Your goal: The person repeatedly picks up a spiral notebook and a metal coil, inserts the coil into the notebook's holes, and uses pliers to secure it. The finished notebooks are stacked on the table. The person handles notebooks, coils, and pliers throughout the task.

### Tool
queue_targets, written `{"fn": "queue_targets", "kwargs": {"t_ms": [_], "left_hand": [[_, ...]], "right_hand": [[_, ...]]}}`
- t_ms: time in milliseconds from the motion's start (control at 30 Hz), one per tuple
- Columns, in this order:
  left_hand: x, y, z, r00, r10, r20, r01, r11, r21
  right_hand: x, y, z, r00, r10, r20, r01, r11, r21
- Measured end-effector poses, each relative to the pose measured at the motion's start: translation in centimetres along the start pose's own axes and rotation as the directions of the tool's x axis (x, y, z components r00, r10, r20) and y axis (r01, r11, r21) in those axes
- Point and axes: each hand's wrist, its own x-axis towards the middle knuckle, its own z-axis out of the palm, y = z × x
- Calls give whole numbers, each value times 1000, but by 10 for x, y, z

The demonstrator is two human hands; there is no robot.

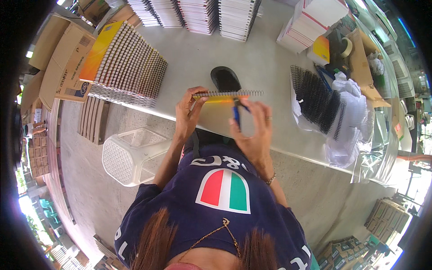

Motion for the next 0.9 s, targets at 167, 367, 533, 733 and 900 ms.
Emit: {"fn": "queue_targets", "kwargs": {"t_ms": [167,367,533,733,900], "left_hand": [[-2,1,-2,999,-34,-10,34,999,17],[-2,6,-4,997,-81,-1,81,997,-1],[-2,14,2,995,-37,-89,28,995,-98],[-3,23,-8,979,-203,7,202,978,57],[-4,20,-4,993,-110,-34,110,994,-13]], "right_hand": [[0,-12,25,985,-110,131,104,993,46],[-2,-13,31,983,-90,159,83,995,55],[-3,-13,32,985,-80,151,72,996,56],[-3,-16,33,983,-90,159,80,994,71],[-1,-18,36,980,-124,157,119,992,42]]}}
